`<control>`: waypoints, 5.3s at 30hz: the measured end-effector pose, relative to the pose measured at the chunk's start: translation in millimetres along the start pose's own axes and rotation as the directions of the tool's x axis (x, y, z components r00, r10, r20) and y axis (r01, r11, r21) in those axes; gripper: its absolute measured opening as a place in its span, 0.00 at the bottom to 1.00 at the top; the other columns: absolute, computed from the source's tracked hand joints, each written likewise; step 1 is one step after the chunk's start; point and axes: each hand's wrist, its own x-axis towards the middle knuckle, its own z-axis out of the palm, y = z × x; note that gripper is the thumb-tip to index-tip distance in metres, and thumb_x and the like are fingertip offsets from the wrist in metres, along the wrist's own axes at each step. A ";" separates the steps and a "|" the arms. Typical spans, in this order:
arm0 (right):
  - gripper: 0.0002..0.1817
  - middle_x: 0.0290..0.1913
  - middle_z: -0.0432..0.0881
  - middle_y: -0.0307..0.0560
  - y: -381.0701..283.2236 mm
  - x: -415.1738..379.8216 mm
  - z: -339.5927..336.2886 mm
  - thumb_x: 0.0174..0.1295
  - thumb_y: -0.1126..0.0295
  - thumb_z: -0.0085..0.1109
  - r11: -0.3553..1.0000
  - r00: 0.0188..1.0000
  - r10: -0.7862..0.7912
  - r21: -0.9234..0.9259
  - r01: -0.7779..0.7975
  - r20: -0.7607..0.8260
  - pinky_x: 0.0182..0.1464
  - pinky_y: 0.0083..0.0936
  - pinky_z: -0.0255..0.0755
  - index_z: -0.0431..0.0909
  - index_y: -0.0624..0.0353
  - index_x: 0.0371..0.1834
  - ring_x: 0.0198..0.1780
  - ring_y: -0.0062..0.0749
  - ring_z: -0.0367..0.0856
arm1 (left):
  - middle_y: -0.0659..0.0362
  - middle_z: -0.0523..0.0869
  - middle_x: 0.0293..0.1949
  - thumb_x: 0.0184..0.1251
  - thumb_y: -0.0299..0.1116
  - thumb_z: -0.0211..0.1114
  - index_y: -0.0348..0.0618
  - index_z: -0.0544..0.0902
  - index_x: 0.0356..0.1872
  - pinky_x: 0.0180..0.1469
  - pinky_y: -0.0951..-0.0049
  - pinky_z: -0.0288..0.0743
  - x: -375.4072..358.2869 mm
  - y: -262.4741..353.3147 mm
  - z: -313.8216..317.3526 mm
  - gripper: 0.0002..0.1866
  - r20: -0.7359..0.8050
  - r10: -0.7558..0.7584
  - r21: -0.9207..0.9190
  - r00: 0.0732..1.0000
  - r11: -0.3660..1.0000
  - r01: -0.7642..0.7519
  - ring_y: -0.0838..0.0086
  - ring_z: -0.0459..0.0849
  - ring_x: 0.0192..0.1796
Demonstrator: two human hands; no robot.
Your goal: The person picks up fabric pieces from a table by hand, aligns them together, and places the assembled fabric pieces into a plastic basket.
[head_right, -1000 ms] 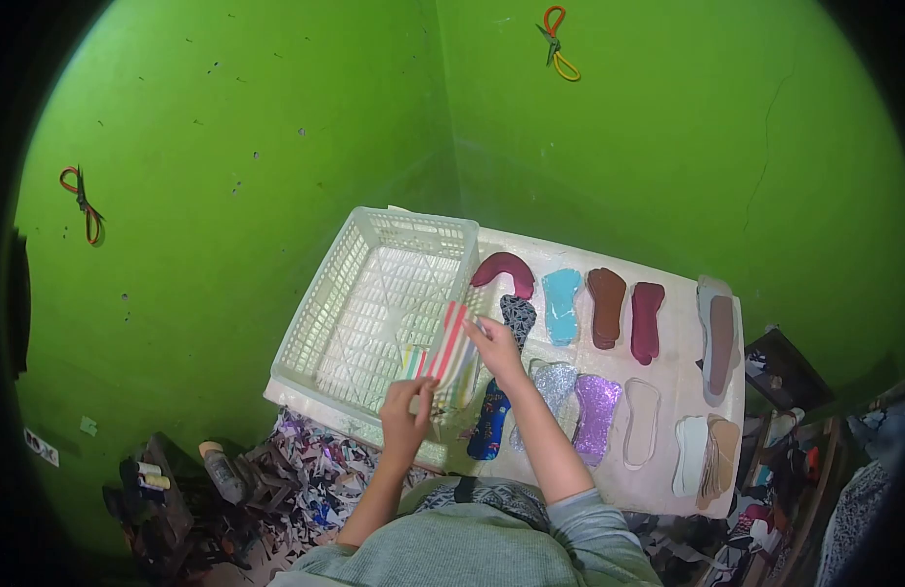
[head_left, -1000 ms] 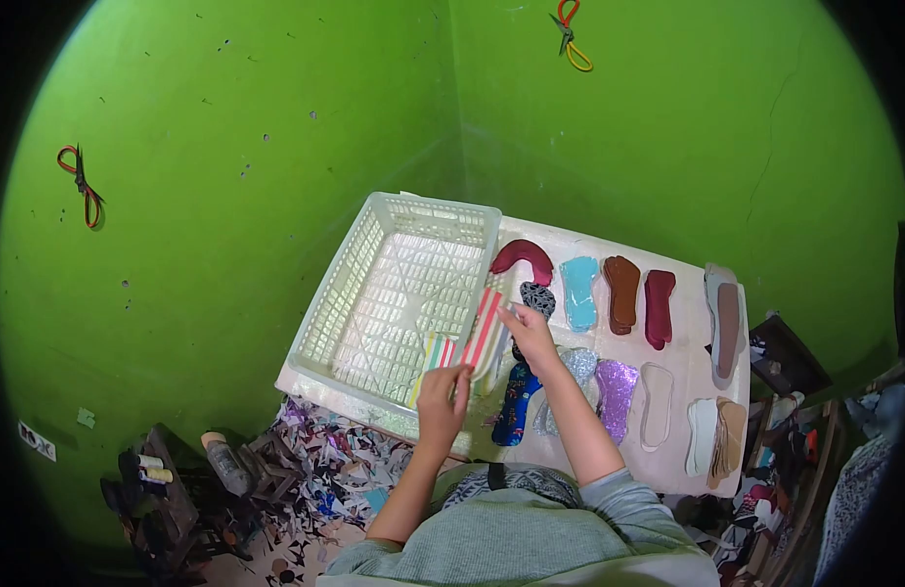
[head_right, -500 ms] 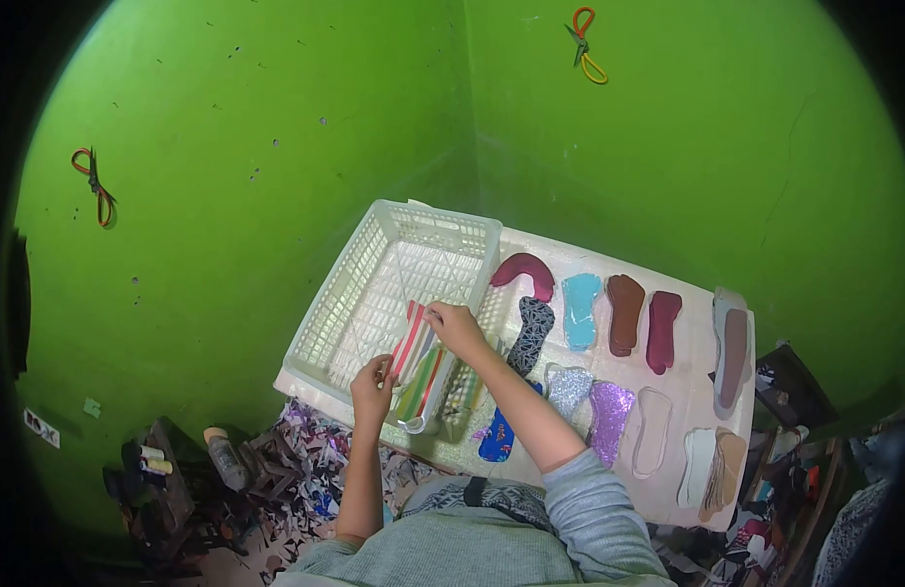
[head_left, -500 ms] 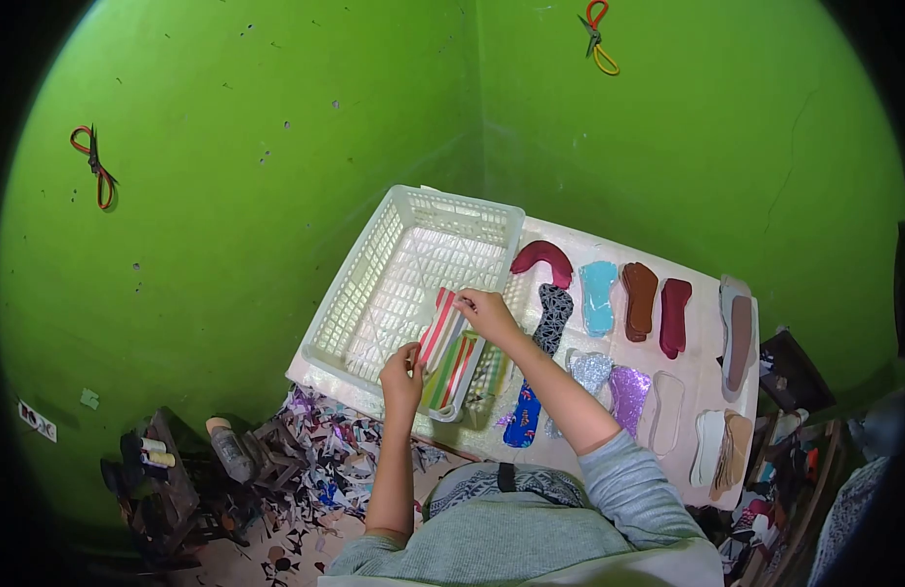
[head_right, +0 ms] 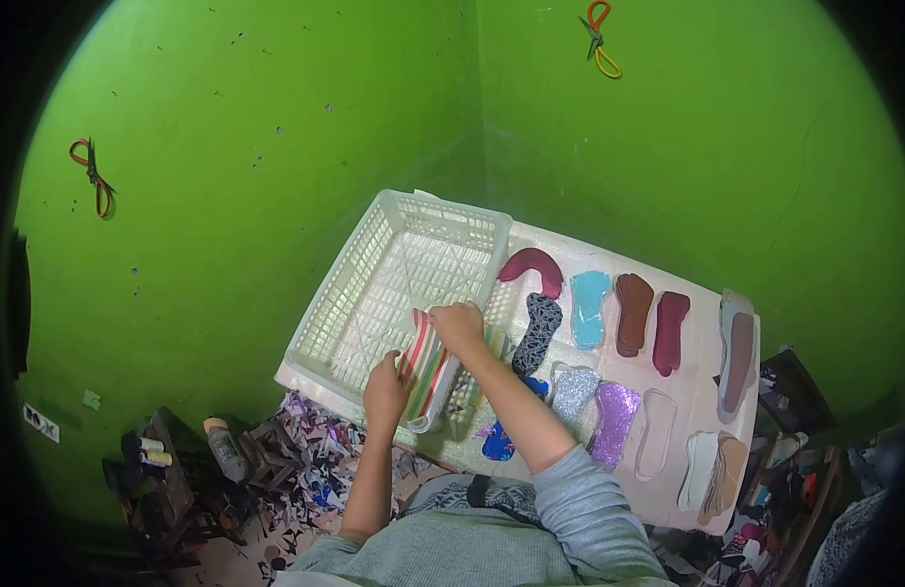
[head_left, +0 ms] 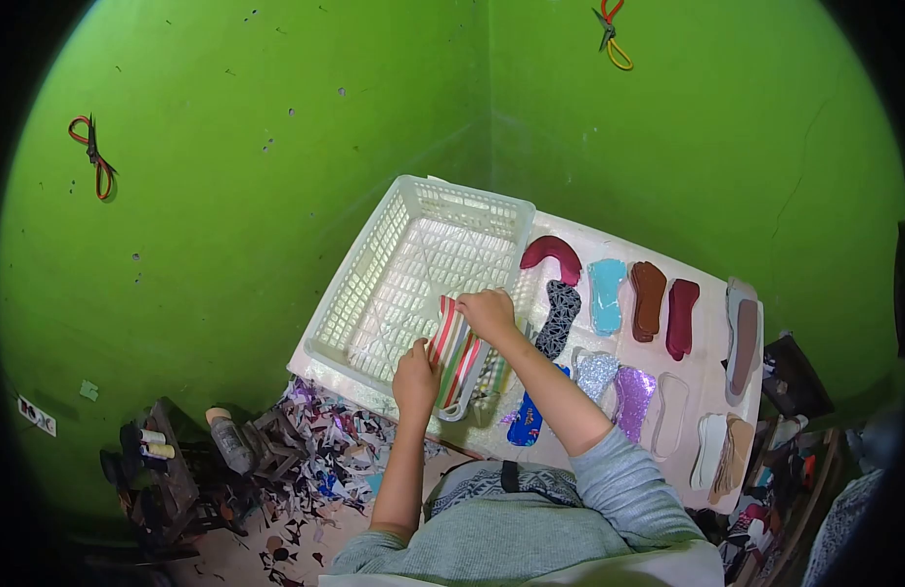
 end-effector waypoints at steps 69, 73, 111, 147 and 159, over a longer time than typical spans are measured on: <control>0.05 0.19 0.68 0.31 55.4 -115.8 16.7 0.62 0.71 0.52 0.343 0.926 0.376 0.934 -0.100 -0.039 0.25 0.12 0.60 0.67 0.59 0.32 0.21 0.11 0.63 | 0.55 0.74 0.25 0.46 0.21 0.61 0.41 0.76 0.37 0.36 0.65 0.70 -69.6 43.1 14.1 0.13 -0.096 0.595 -0.182 0.798 0.778 -0.602 0.62 0.75 0.33; 0.06 0.19 0.73 0.39 59.9 -145.7 18.1 0.58 0.70 0.56 0.602 0.913 0.407 0.758 -0.252 -0.020 0.26 0.19 0.67 0.70 0.59 0.32 0.22 0.19 0.71 | 0.51 0.74 0.34 0.47 0.23 0.60 0.39 0.75 0.39 0.39 0.63 0.71 -83.7 45.6 56.1 0.14 0.070 0.552 -0.257 0.831 0.815 -0.520 0.58 0.75 0.39; 0.28 0.52 0.74 0.59 64.4 -183.8 42.4 0.51 0.82 0.51 0.754 0.954 0.279 0.590 -0.289 0.111 0.54 0.32 0.68 0.60 0.59 0.58 0.55 0.47 0.73 | 0.46 0.73 0.42 0.44 0.22 0.61 0.34 0.70 0.45 0.51 0.62 0.69 -75.1 22.0 123.7 0.22 0.308 0.407 -0.130 0.860 0.914 -0.385 0.52 0.72 0.47; 0.25 0.45 0.77 0.47 2.3 -112.3 -74.5 0.63 0.76 0.48 -0.165 0.909 0.402 0.985 -0.044 0.108 0.44 0.18 0.71 0.57 0.53 0.64 0.45 0.22 0.76 | 0.52 0.79 0.38 0.60 0.21 0.59 0.39 0.63 0.53 0.37 0.79 0.74 -41.6 80.6 15.0 0.21 0.121 0.109 -0.789 0.987 0.614 0.029 0.77 0.80 0.38; 0.09 0.36 0.82 0.44 -7.0 -34.7 -73.0 0.59 0.73 0.56 0.392 0.978 0.199 0.920 -0.022 -0.061 0.43 0.18 0.73 0.76 0.62 0.43 0.39 0.21 0.79 | 0.49 0.84 0.28 0.59 0.25 0.59 0.40 0.76 0.43 0.34 0.70 0.76 7.1 2.0 -2.3 0.10 0.190 0.049 -0.543 0.981 0.837 0.063 0.67 0.85 0.31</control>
